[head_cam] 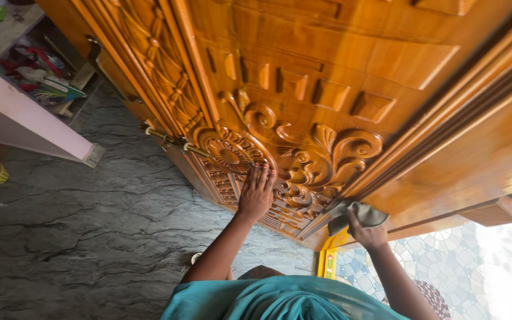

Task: The person wipes the surface of a large, ornate wooden door using a grey cloth. They systematically clean the carved panels, the flat sections, and the area around the metal handle and latch.

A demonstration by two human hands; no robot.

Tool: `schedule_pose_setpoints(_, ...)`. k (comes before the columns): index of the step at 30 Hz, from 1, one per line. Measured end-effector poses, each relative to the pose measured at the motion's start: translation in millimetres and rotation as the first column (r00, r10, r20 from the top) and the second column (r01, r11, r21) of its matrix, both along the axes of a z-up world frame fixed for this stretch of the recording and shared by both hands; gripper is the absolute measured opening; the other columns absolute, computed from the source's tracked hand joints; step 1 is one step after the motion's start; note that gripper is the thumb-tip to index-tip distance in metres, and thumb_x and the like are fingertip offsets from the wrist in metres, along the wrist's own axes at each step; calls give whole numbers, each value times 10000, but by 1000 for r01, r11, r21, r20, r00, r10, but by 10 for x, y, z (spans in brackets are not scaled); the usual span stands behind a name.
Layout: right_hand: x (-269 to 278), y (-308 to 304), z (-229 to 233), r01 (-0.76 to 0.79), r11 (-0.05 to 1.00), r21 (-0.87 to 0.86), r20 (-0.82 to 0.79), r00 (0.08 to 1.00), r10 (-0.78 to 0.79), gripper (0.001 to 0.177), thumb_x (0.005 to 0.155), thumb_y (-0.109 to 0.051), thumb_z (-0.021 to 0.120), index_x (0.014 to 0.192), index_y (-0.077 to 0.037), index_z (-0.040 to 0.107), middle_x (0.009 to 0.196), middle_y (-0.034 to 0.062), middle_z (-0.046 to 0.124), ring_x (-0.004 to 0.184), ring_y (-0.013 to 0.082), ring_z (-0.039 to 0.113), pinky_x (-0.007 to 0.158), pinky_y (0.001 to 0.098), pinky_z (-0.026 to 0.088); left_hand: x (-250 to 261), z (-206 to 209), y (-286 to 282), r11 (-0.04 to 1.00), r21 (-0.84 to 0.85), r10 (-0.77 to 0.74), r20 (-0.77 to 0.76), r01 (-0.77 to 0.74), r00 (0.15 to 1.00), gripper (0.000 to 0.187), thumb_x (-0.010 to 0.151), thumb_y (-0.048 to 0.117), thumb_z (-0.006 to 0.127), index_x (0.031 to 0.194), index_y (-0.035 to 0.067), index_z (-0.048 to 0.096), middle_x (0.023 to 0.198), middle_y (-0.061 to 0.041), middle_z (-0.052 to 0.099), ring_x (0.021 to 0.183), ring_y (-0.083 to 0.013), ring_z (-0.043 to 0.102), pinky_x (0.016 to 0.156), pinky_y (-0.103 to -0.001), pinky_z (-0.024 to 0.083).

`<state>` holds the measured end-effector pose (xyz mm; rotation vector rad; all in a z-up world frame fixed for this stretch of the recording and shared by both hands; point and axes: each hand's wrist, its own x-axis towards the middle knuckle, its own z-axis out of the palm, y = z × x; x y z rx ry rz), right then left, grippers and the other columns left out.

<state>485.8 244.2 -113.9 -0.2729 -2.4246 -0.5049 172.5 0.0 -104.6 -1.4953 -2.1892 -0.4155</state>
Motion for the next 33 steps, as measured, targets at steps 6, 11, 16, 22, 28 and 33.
schedule_pose_setpoints(6, -778, -376, 957, 159, 961, 226, -269, 958, -96, 519, 1009, -396, 708, 1224, 75, 690, 1162, 340, 667, 1053, 493, 681, 848, 641, 504, -162, 108, -151, 988, -143, -57, -27, 52, 998, 714, 1005, 179, 509, 1639, 160, 183, 1705, -140, 173, 1567, -361, 149, 1287, -509, 132)
schedule_pose_setpoints(11, -1383, -894, 1653, 226, 965, 133, -360, 918, -165, 687, 967, -455, 666, 1205, 189, 625, 1234, 454, 612, 1095, 580, 654, 858, 675, 525, -304, 284, -339, 977, -157, -153, -58, 143, 986, 763, 1006, 185, 539, 1649, 175, 128, 1727, -73, 130, 1584, -305, 109, 1297, -509, 119)
schedule_pose_setpoints(16, -1876, -1172, 1805, 236, 948, 215, -329, 931, -158, 747, 919, -482, 699, 1213, 200, 621, 1141, 444, 629, 973, 576, 667, 757, 628, 529, -503, 408, -485, 949, -209, -242, -10, 235, 970, 760, 982, 213, 581, 1638, 181, 198, 1723, -79, 142, 1575, -309, 134, 1292, -507, 140)
schedule_pose_setpoints(22, -2218, -1308, 1766, 139, 947, 289, -389, 921, -17, 700, 948, -418, 748, 1232, 203, 592, 1143, 403, 645, 973, 527, 689, 806, 612, 555, -784, 470, -739, 957, 4, -288, -13, 288, 957, 601, 975, 183, 616, 1545, 149, 432, 1688, -133, 272, 1546, -338, 276, 1269, -508, 283)
schedule_pose_setpoints(28, -2283, -1189, 1286, 2, 988, 153, -219, 975, 32, 532, 887, -191, 703, 1336, 85, 627, 1251, 289, 691, 1037, 411, 699, 819, 515, 552, -1104, 621, -863, 890, 255, -381, -34, 377, 924, 596, 980, 141, 622, 1547, 123, 441, 1616, -167, 368, 1506, -347, 362, 1245, -493, 344)
schedule_pose_setpoints(33, -2417, -1348, 830, -28, 996, 79, -15, 999, 29, 663, 810, -203, 651, 1441, -38, 532, 1320, 202, 650, 1159, 378, 669, 996, 508, 536, -1494, 641, -843, 890, 348, -268, -123, 295, 955, 632, 1019, 246, 592, 1595, 160, 346, 1665, -163, 264, 1534, -366, 245, 1271, -544, 261)
